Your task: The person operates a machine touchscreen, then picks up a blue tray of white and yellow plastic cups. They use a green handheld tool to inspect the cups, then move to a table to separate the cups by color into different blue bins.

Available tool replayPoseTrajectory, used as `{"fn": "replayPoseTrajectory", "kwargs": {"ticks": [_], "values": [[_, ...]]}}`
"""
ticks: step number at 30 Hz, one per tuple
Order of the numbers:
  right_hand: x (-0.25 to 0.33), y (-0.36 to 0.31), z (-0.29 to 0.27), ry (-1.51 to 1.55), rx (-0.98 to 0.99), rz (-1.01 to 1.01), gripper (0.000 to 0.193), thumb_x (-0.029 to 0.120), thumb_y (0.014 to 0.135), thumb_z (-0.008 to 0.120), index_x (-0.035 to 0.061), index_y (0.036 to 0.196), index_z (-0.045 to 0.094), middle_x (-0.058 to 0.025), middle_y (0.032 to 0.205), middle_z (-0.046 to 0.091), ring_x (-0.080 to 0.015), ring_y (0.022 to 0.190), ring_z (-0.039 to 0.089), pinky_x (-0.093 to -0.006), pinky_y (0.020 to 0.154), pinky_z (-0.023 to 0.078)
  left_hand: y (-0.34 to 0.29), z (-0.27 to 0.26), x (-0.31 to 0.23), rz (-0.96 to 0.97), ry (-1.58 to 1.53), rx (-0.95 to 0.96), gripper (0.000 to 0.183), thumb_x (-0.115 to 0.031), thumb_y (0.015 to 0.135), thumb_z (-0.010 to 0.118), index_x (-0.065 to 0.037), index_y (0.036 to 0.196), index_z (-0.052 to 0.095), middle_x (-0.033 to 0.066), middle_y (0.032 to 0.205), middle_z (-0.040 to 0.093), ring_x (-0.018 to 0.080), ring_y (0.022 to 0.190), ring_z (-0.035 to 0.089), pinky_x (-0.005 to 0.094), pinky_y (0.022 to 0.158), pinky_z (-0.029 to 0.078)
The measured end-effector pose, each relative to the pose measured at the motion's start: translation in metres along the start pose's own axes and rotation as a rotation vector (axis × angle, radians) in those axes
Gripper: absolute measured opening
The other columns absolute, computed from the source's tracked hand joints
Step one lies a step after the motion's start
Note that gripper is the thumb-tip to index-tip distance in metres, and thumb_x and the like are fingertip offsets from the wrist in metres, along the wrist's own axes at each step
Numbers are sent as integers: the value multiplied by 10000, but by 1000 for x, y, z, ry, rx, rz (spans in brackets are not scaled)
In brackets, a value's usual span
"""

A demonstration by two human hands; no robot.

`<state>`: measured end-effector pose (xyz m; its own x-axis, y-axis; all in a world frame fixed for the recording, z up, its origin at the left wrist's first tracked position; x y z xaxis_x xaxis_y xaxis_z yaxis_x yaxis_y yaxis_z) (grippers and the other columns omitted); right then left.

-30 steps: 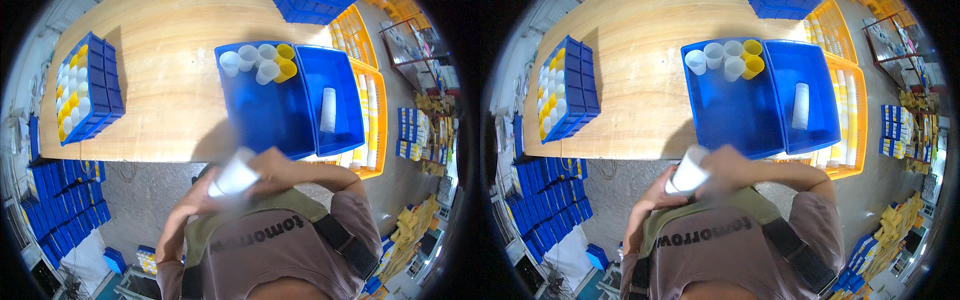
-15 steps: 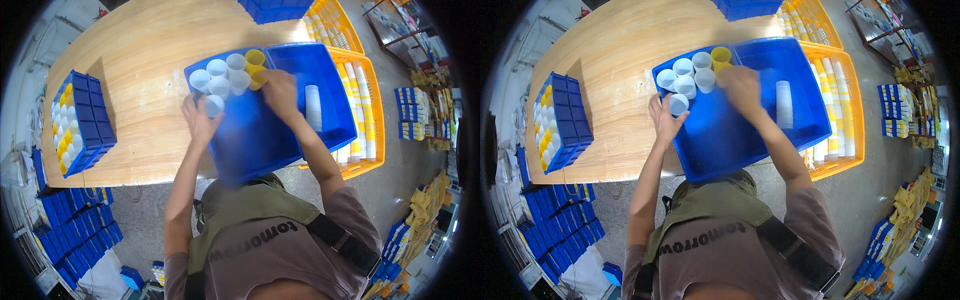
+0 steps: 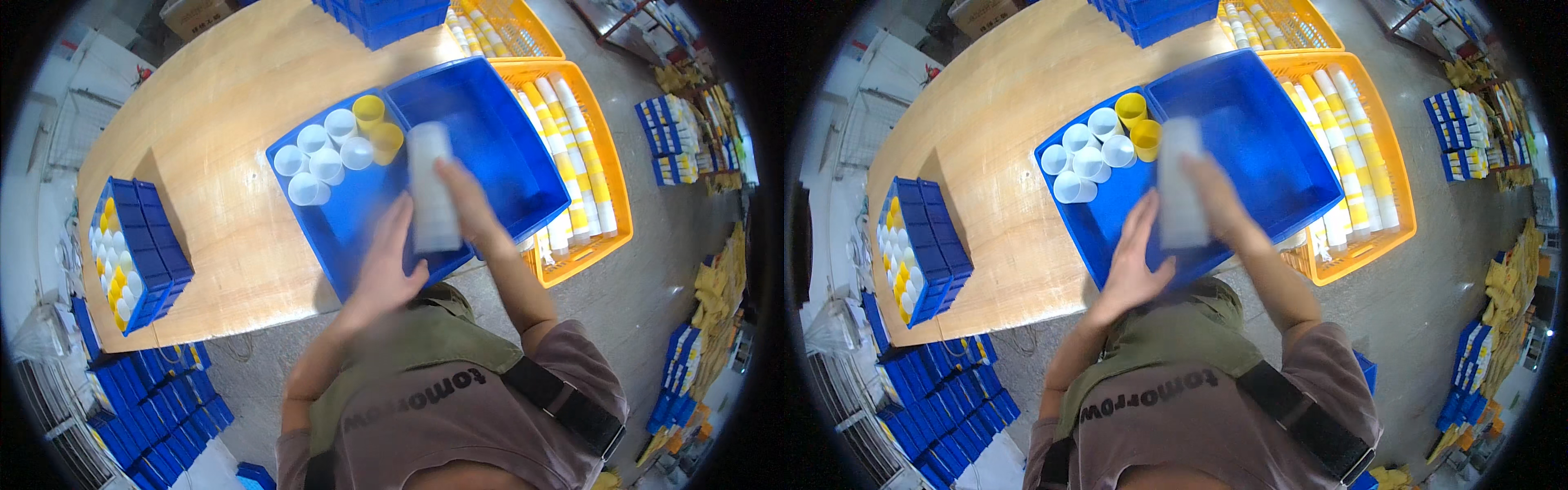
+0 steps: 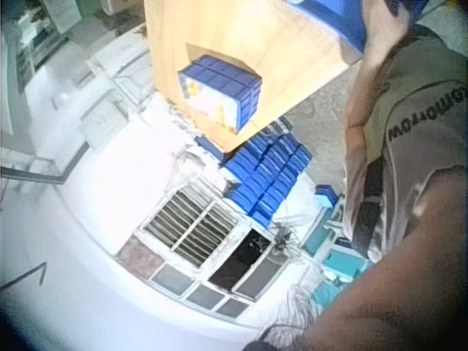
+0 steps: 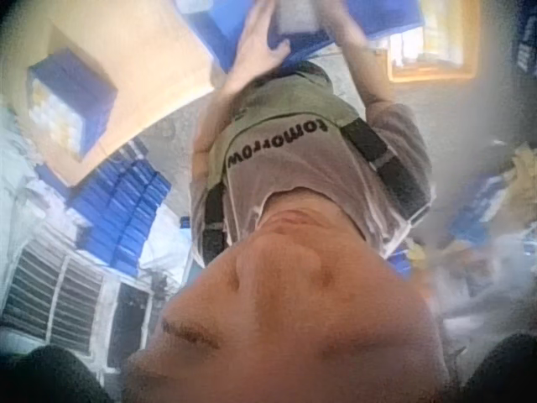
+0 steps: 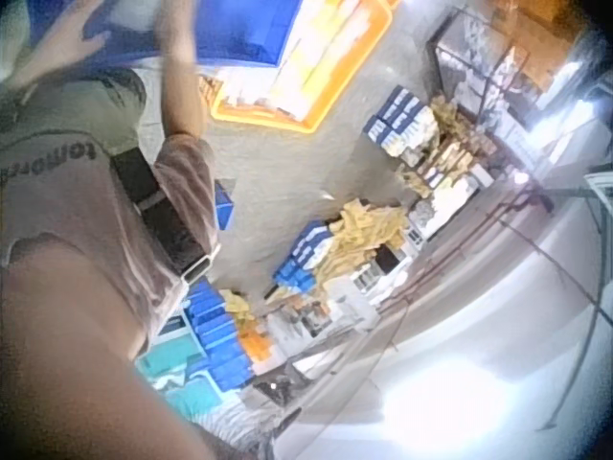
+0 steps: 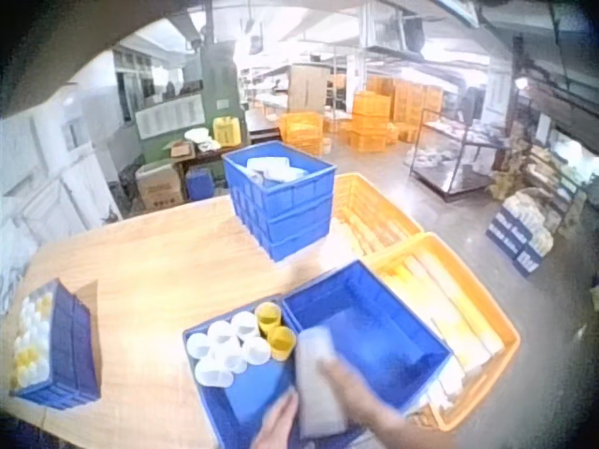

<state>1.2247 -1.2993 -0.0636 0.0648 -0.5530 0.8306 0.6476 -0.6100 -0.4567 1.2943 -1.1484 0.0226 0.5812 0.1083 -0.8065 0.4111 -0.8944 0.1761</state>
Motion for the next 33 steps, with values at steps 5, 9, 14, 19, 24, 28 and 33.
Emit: {"fn": "replayPoseTrajectory", "kwargs": {"ticks": [5, 9, 14, 19, 24, 28, 33], "values": [[-77, -8, 76, 555, 281, 255, 419, 381, 1026, 446, 3, 1175, 548, -108, 1045, 619, -194, 934, 609, -361, 867, 493, -24, -50, -10, -10, 251, -281, 487, 165, 689, 560, 18, 1140, 672, 193, 1073, 662, 334, 1012, 653, 380, 896, 525], [-89, 37, 77, 701, 159, 398, 526, 474, 1024, 405, -21, 1162, 518, -147, 998, 618, -302, 946, 614, -421, 900, 499, -47, -65, -16, 43, 370, -315, 459, 161, 677, 552, 31, 1095, 688, 188, 1077, 663, 325, 981, 656, 388, 853, 541], [-98, -4, 89, 711, 82, 556, 749, 656, 937, 422, 6, 1309, 419, -204, 1336, 495, -331, 1203, 529, -518, 1045, 407, -60, -87, -1, -45, 339, -472, 465, 162, 671, 587, -12, 1084, 710, 135, 977, 648, 292, 923, 645, 353, 744, 548], [-94, -16, 145, 622, 584, 352, 384, 410, 1008, 490, 72, 1185, 534, -105, 1145, 639, -221, 1112, 600, -425, 969, 475, -66, -95, 1, 14, 494, -483, 469, 196, 642, 577, -6, 1045, 706, 95, 865, 641, 263, 830, 656, 365, 622, 530], [-115, 18, 124, 729, 125, 598, 551, 535, 996, 424, 76, 1281, 532, -107, 1228, 601, -267, 1134, 572, -416, 1010, 441, -78, -119, 22, -200, 504, -585, 355, 181, 663, 553, 26, 965, 659, 127, 849, 670, 290, 745, 682, 378, 628, 547], [-105, -41, 162, 684, 635, 345, 587, 449, 992, 508, 5, 1358, 392, -158, 1318, 526, -290, 1241, 520, -497, 1053, 414, -81, -121, 47, -373, 348, -521, 366, 182, 669, 543, 21, 981, 649, 137, 854, 679, 300, 737, 687, 359, 625, 555], [-126, 18, 150, 351, 453, 66, 456, 409, 999, 509, 37, 1261, 479, -127, 1216, 595, -254, 1133, 594, -472, 1023, 458, -91, -138, 27, -107, 535, -560, 404, 183, 683, 546, -6, 1011, 689, 136, 814, 676, 280, 685, 678, 353, 580, 546]]}}
Point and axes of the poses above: each hand's wrist, its own y-axis towards the middle knuckle, its own z-axis out of the palm, x = y × z, the point moved 9 cm from there along y, towards the middle knuckle
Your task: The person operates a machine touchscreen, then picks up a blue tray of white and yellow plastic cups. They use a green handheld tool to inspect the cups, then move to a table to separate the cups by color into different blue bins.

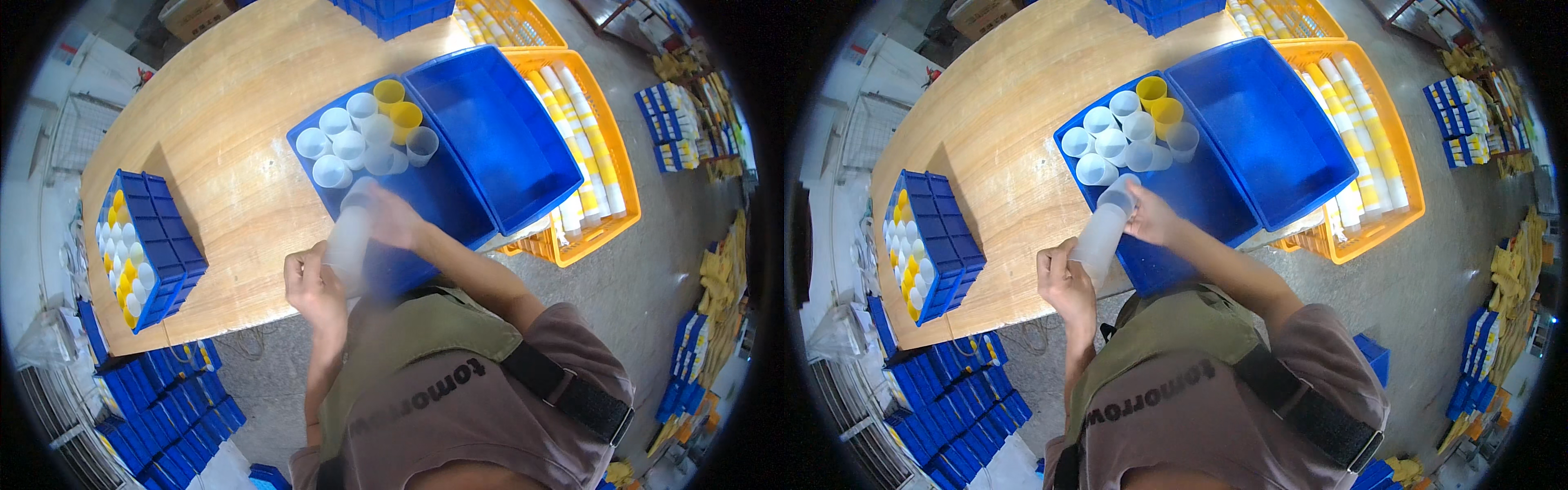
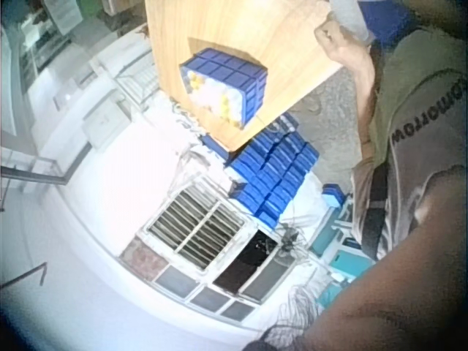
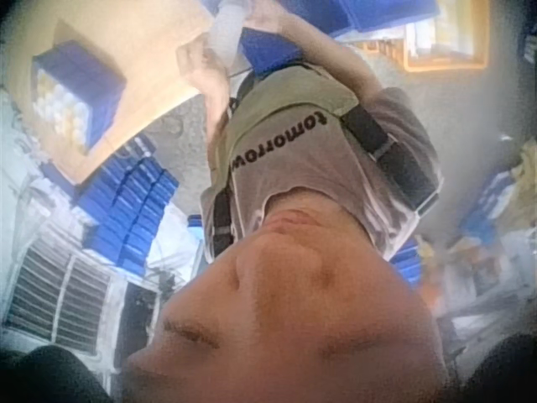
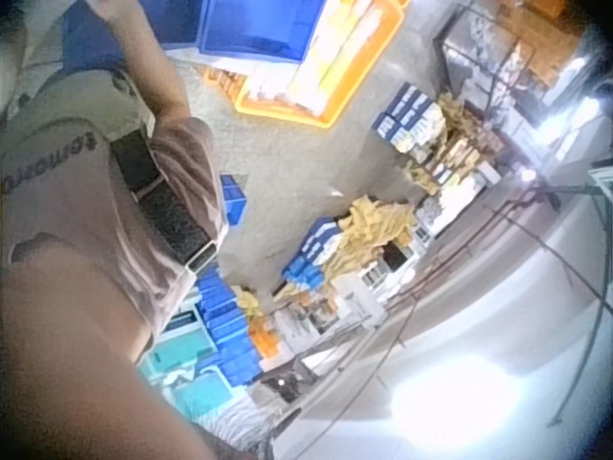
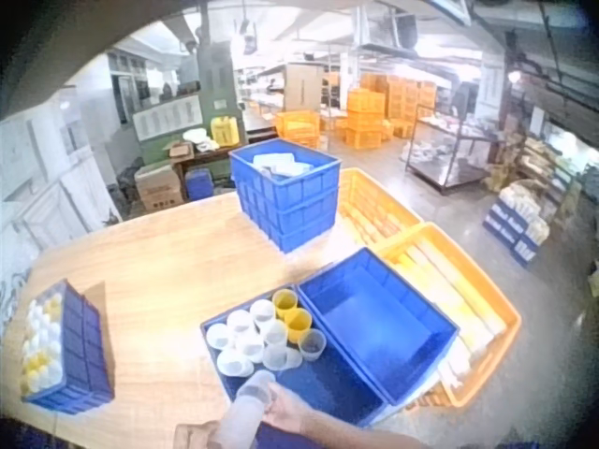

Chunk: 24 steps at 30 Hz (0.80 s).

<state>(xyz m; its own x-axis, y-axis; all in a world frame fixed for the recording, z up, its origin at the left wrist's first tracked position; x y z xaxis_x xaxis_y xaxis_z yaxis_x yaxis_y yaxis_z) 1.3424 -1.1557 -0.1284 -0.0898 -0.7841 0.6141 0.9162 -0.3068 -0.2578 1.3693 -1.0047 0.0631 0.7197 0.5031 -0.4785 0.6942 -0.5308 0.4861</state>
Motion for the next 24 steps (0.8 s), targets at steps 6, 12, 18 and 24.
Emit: {"fn": "replayPoseTrajectory", "kwargs": {"ticks": [6, 12, 18, 24], "values": [[-13, -11, -31, 9, -140, 66, 424, 418, 990, 529, 56, 1210, 502, -138, 1185, 604, -275, 1107, 598, -456, 983, 476, -9, 15, 28, -211, -161, 164, 440, 181, 699, 533, -17, 1048, 711, 167, 986, 686, 274, 823, 685, 342, 649, 549], [3, -66, -21, 422, -369, 125, 367, 354, 985, 557, 33, 1158, 518, -121, 1087, 636, -255, 1059, 609, -435, 937, 480, -16, 49, 4, -85, -469, 347, 426, 168, 751, 502, -30, 1062, 717, 166, 1053, 649, 270, 916, 644, 347, 737, 516], [47, -81, -74, 487, -635, -36, 775, 419, 978, 538, -57, 1461, 163, -296, 1451, 332, -368, 1359, 377, -492, 1117, 354, 1, 108, 20, 77, -173, 431, 284, -20, 833, 627, -31, 1117, 629, 130, 943, 601, 314, 893, 585, 424, 788, 472], [76, -174, -59, 130, -554, 20, 527, 283, 989, 540, -14, 1401, 397, -189, 1329, 533, -279, 1216, 535, -420, 1008, 460, 37, 162, 86, -248, 108, 354, 531, -99, 835, 677, -24, 1317, 467, 191, 1202, 558, 365, 1092, 557, 455, 902, 467]]}}
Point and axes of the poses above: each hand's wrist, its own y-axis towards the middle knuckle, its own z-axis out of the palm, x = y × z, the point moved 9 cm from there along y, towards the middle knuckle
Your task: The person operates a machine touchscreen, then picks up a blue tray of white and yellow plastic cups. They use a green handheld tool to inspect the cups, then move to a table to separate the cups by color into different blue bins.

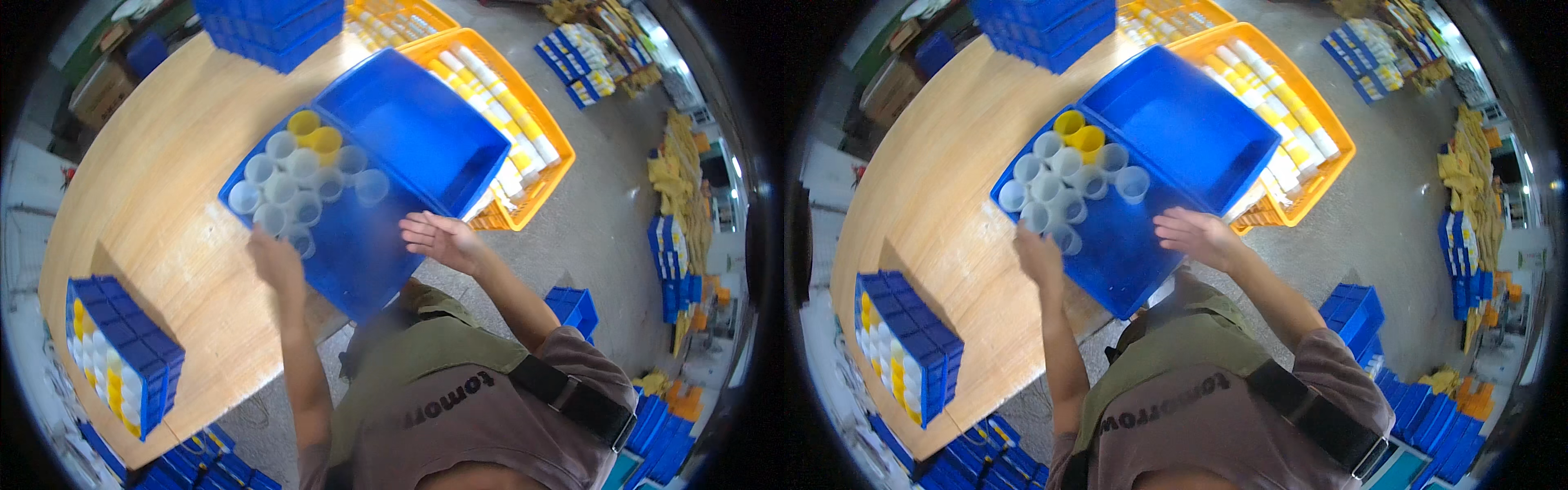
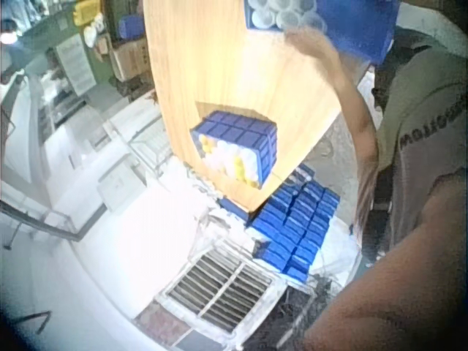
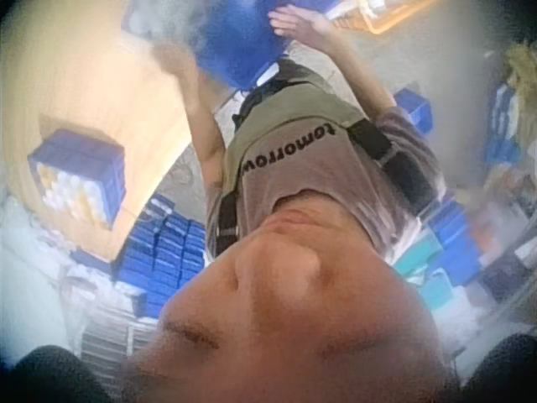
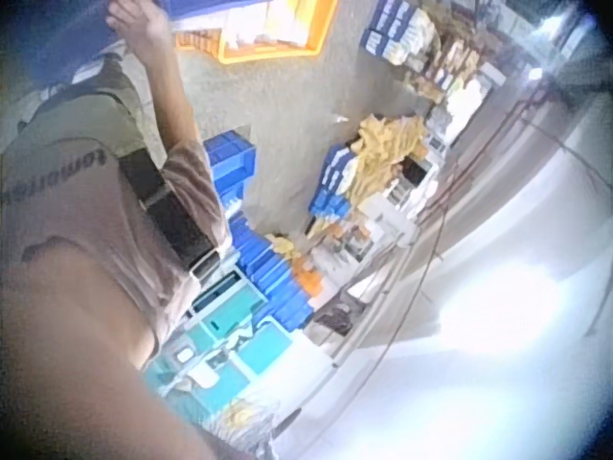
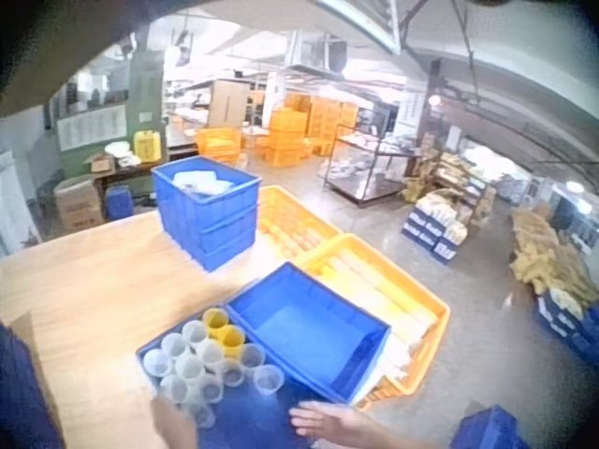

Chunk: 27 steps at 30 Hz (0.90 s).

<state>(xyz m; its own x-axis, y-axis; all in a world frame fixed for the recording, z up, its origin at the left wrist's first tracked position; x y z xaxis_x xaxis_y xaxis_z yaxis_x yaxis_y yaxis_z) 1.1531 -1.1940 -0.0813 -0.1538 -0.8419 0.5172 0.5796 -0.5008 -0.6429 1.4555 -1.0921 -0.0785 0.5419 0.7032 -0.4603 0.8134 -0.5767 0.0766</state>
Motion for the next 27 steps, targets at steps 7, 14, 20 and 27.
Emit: {"fn": "replayPoseTrajectory", "kwargs": {"ticks": [7, 14, 20, 27], "values": [[195, -28, -221, -719, -657, -809, 278, 130, 976, 545, -30, 1202, 568, -95, 1002, 688, -141, 872, 638, -313, 791, 524, -30, -29, -16, 19, -447, -177, 231, -58, 865, 681, 9, 1073, 605, 93, 981, 576, 203, 861, 546, 317, 771, 461], [304, 47, -440, -1645, -1322, -597, 537, 127, 801, 661, -7, 1285, 474, -224, 1241, 524, -393, 1152, 514, -466, 957, 448, -132, 27, -95, -120, -397, -6, 180, -60, 883, 661, -28, 1051, 606, 43, 968, 534, 139, 794, 483, 285, 705, 420], [360, 63, -503, -1764, -1252, -22, 671, 300, 758, 764, 59, 1322, 489, -160, 1279, 570, -304, 1203, 546, -487, 1005, 415, -145, 34, -130, -212, -457, 27, 233, -137, 906, 692, -28, 1087, 593, 52, 1003, 551, 139, 892, 518, 257, 683, 452], [349, 33, -465, -1583, -992, -376, 694, 358, 652, 797, 49, 1231, 570, -196, 1131, 647, -337, 1084, 612, -431, 904, 503, -123, 60, -182, -157, -620, 117, 195, -48, 902, 650, -1, 1081, 588, 64, 1025, 582, 153, 928, 553, 265, 763, 481]]}}
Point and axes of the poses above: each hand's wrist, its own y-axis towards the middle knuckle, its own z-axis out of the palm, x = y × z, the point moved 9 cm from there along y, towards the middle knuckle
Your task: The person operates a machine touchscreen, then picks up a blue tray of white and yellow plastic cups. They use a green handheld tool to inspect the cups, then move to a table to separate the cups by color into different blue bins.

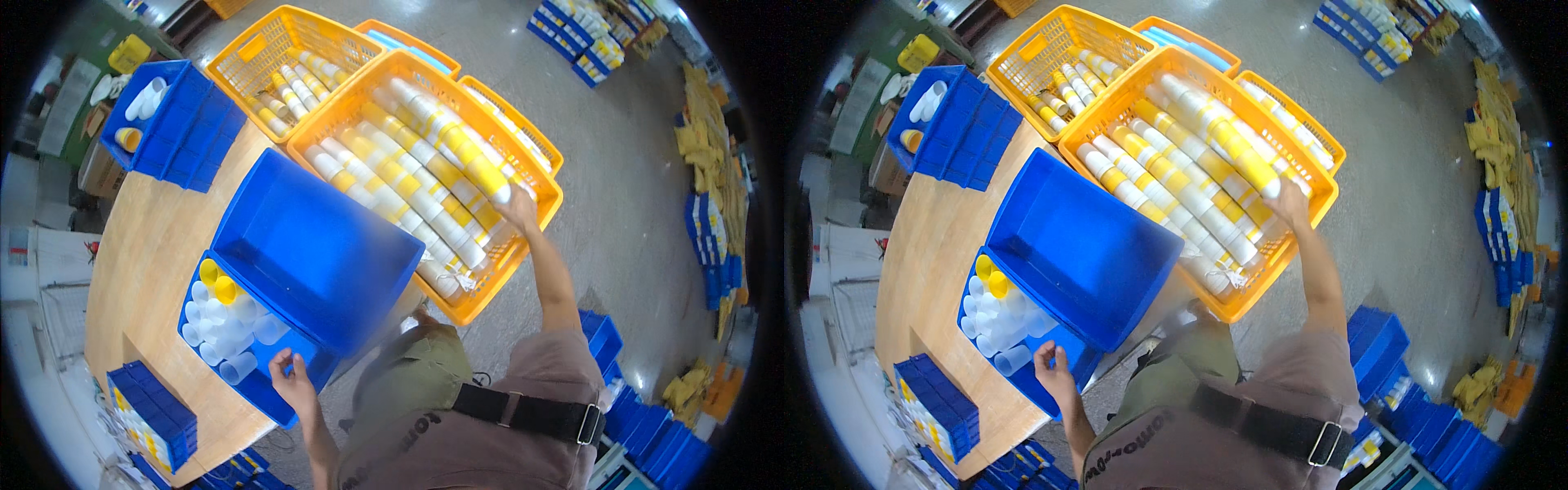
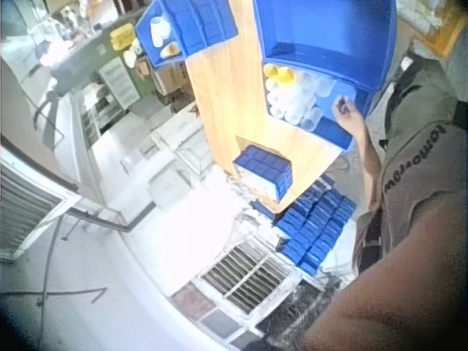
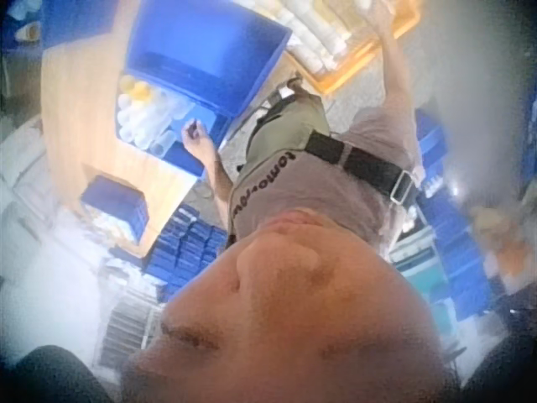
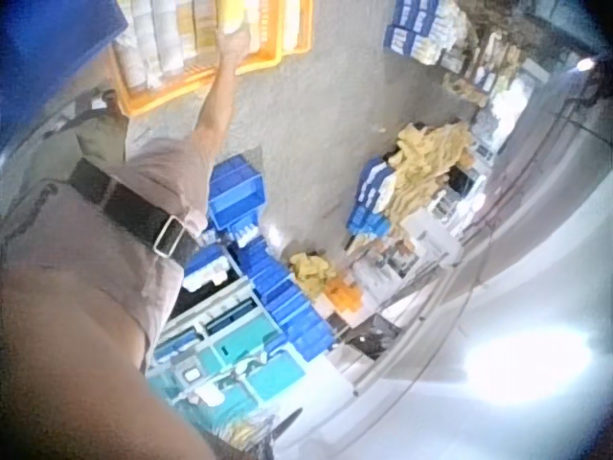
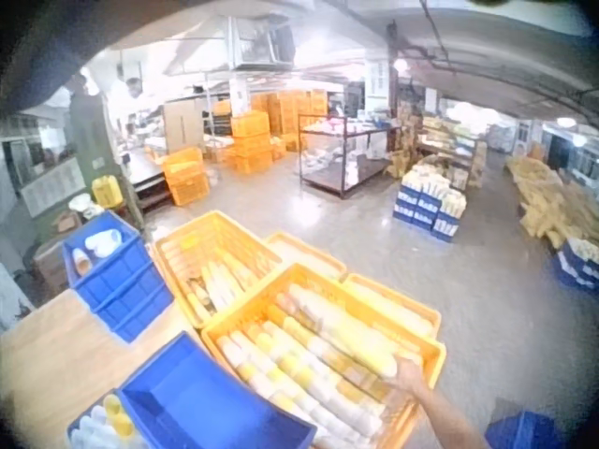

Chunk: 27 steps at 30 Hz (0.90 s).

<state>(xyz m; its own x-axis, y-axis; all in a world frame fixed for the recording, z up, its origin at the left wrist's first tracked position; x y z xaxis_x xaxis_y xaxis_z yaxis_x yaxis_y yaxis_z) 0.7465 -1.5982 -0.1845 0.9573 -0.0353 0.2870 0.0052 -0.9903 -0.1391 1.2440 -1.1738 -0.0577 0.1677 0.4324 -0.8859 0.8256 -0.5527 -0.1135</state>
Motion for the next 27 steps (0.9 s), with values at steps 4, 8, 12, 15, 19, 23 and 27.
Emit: {"fn": "replayPoseTrajectory", "kwargs": {"ticks": [4, 8, 12, 15, 19, 23, 27], "values": [[43, -57, -41, 44, -135, -247, 636, 263, 621, 804, 34, 1179, 602, -194, 1057, 668, -353, 991, 635, -432, 872, 512, 28, 20, -34, 64, -79, 30, 157, -21, 893, 650, 4, 1043, 610, 65, 1032, 615, 150, 941, 577, 276, 788, 488], [131, -127, -83, 263, 23, -597, 595, 263, 603, 826, 66, 1134, 643, -164, 1069, 673, -340, 991, 641, -427, 863, 510, 80, 23, -66, 38, -400, 102, 353, -245, 940, 662, -29, 1204, 574, 80, 1135, 620, 165, 1044, 575, 309, 891, 467], [232, -203, -83, 345, 475, -802, 652, 326, 648, 829, 76, 1210, 612, -183, 1140, 648, -349, 1055, 621, -412, 919, 484, 142, -24, -73, -44, -963, 133, 640, -487, 979, 503, 5, 1376, 403, 174, 1365, 515, 295, 1282, 469, 458, 1098, 330], [318, -284, -62, 471, 925, -1009, 789, 444, 746, 776, 32, 1349, 477, -187, 1188, 626, -317, 1083, 618, -395, 927, 482, 153, -119, -37, 47, -1187, 35, 525, -471, 983, 492, -6, 1226, 501, 165, 1098, 644, 312, 1034, 615, 473, 963, 477], [385, -396, -55, 589, 1691, -969, 723, 449, 929, 581, 81, 1491, 313, -143, 1278, 570, -220, 1114, 593, -333, 929, 481, 134, -247, 87, -98, -1112, -169, 540, -499, 964, 498, -30, 1232, 491, 164, 1017, 651, 317, 938, 641, 460, 848, 540], [440, -530, -106, 1011, 2147, -1302, 632, 321, 1039, 451, 52, 1542, 180, -104, 1220, 563, -120, 918, 541, -281, 822, 479, 82, -295, 169, -394, -1536, 85, 626, -471, 914, 576, 15, 1282, 434, 221, 1110, 566, 323, 971, 605, 429, 817, 545], [501, -569, -67, 1363, 1744, -1246, 557, 340, 1026, 496, 23, 1460, 349, -79, 1137, 579, -128, 984, 553, -297, 865, 480, 11, -273, 142, -589, -1888, 63, 652, -478, 925, 561, 35, 1298, 406, 251, 1114, 552, 327, 998, 593, 431, 781, 551]]}}
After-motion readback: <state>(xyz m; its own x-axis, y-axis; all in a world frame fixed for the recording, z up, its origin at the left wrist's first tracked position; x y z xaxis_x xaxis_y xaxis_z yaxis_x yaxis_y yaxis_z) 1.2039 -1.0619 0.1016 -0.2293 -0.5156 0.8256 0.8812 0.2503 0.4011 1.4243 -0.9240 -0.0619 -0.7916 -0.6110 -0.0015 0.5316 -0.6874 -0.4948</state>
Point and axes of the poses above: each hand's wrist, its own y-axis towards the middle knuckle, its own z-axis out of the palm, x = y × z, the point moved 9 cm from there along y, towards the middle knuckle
